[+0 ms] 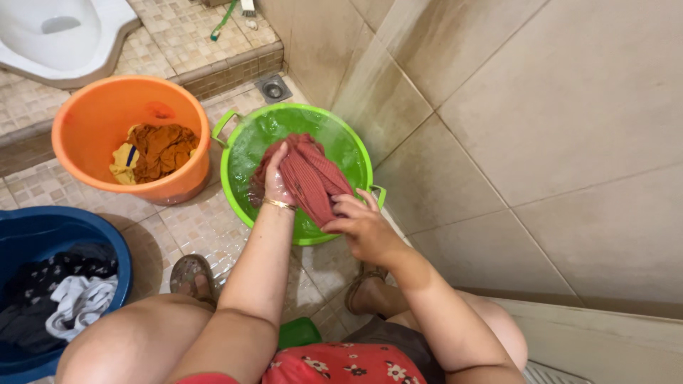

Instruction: The person washes a red garment by hand in a green basin filled with water. They repeatedly submerge, agitate, and wring the cloth under a running shower stream, then transfer it to an orange bucket.

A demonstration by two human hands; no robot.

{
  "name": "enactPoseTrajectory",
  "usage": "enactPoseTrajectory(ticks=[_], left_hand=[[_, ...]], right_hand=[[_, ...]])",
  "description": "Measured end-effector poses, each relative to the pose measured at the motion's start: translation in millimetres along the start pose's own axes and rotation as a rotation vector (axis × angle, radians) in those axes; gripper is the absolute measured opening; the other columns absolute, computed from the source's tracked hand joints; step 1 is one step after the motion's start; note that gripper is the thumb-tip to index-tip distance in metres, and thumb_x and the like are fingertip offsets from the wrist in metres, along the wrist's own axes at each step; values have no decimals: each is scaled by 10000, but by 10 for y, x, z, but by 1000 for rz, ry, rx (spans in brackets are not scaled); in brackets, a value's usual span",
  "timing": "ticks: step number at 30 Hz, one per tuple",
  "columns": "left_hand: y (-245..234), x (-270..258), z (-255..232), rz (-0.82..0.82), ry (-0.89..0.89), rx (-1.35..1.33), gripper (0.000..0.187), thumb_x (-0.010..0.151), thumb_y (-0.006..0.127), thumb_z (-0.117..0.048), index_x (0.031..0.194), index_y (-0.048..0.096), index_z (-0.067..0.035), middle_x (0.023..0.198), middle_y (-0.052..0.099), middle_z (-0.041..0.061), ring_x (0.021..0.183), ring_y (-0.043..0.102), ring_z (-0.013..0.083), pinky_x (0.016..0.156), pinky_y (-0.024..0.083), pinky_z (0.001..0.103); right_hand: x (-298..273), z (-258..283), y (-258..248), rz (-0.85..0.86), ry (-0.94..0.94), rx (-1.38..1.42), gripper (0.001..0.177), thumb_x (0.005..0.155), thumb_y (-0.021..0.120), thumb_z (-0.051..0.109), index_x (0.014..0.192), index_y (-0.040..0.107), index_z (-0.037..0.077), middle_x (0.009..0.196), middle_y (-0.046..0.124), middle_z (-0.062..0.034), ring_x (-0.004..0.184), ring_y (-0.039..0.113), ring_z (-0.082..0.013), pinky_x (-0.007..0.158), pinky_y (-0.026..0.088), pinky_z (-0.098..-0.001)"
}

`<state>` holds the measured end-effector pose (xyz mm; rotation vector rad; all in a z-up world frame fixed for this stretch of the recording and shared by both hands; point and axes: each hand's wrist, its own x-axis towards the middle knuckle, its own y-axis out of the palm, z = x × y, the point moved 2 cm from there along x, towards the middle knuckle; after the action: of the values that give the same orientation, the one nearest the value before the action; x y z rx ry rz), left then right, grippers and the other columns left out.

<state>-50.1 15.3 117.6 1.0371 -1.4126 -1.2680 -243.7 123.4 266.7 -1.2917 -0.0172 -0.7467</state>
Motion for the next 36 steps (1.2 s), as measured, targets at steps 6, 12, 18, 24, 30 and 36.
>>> enactPoseTrajectory(ticks=[6, 12, 18, 24, 30, 36], left_hand=[[-56, -69, -70, 68, -87, 39, 315, 985, 665, -247, 1205, 596, -33, 1132, 649, 111, 1051, 665, 255, 1160, 445, 652], [101, -142, 34, 22, -137, 41, 334, 951, 673, -264, 1188, 607, -38, 1040, 665, 124, 954, 677, 282, 1101, 418, 695], [119, -199, -238, -94, -166, 303, 347, 856, 693, -120, 1189, 641, -34, 1032, 676, 101, 1029, 702, 332, 1036, 526, 595], [-72, -150, -337, -227, -287, 504, 293, 865, 732, -132, 1112, 666, 11, 936, 724, 134, 822, 719, 283, 768, 605, 448], [-464, -42, -139, -529, -88, 683, 166, 834, 727, -123, 882, 694, 33, 802, 696, 88, 677, 656, 210, 623, 553, 357], [-792, -6, 55, -730, 213, 868, 179, 822, 703, -126, 809, 601, 20, 758, 598, 72, 617, 565, 216, 559, 496, 402]], right_hand=[[-379, -1139, 864, -571, 935, 1394, 221, 1057, 622, 175, 1218, 652, 27, 1177, 621, -161, 1201, 577, -297, 1059, 450, -542], [231, -762, 1714, -324, 811, 1765, 735, 1013, 505, 610, 1607, 372, 198, 1627, 446, -29, 1471, 440, -215, 1285, 285, -452], [125, -432, 1323, 189, 466, 2532, 834, 939, 615, 638, 1578, 323, 188, 1552, 478, -143, 1326, 553, -433, 1009, 458, -742], [27, -749, 1413, 251, 843, 1802, 874, 831, 855, 293, 1550, 417, 56, 1379, 582, -194, 1171, 628, -355, 987, 535, -518], [450, -473, 1338, 258, 980, 543, 621, 675, 844, 227, 1226, 633, 34, 1102, 725, -209, 988, 717, -317, 892, 574, -416], [618, -367, 1258, 475, 972, -166, 560, 766, 783, 351, 1207, 593, 64, 1045, 732, -219, 1005, 706, -400, 913, 553, -484]])
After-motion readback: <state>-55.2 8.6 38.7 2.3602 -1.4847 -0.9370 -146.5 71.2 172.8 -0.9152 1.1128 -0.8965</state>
